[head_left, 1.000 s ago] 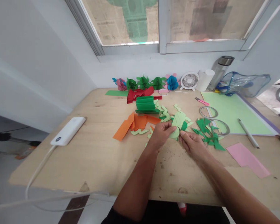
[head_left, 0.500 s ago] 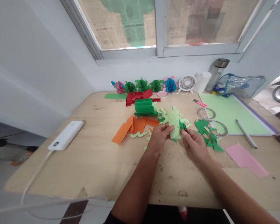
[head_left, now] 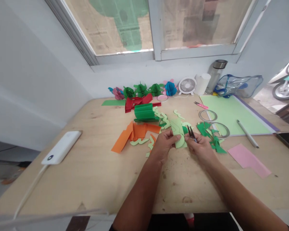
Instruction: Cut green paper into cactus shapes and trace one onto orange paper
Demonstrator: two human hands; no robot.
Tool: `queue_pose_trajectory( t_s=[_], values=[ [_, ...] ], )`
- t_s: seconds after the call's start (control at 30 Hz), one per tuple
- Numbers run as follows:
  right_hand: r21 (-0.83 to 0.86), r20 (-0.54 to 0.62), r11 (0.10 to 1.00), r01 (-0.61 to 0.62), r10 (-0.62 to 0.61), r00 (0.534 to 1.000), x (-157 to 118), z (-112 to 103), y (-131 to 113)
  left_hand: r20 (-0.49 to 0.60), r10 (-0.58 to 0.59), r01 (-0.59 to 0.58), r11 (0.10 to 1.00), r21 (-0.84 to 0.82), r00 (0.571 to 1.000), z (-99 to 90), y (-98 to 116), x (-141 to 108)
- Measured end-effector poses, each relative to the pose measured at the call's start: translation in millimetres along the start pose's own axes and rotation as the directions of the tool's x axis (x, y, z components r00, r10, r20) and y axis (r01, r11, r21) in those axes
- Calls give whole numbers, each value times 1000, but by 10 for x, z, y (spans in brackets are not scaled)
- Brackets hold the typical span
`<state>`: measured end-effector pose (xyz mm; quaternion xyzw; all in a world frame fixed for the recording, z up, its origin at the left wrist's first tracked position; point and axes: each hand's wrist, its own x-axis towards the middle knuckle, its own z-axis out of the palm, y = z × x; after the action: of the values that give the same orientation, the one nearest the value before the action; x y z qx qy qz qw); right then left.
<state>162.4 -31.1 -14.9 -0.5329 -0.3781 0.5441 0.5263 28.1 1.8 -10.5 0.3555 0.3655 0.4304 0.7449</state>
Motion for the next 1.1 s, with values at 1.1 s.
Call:
queue_pose_trajectory(
  t_s=[1.1],
  values=[
    [-291, -27, 844, 450, -478, 878, -62, -56, 83, -136, 97, -104, 993, -52, 986, 13, 36, -16]
  ],
)
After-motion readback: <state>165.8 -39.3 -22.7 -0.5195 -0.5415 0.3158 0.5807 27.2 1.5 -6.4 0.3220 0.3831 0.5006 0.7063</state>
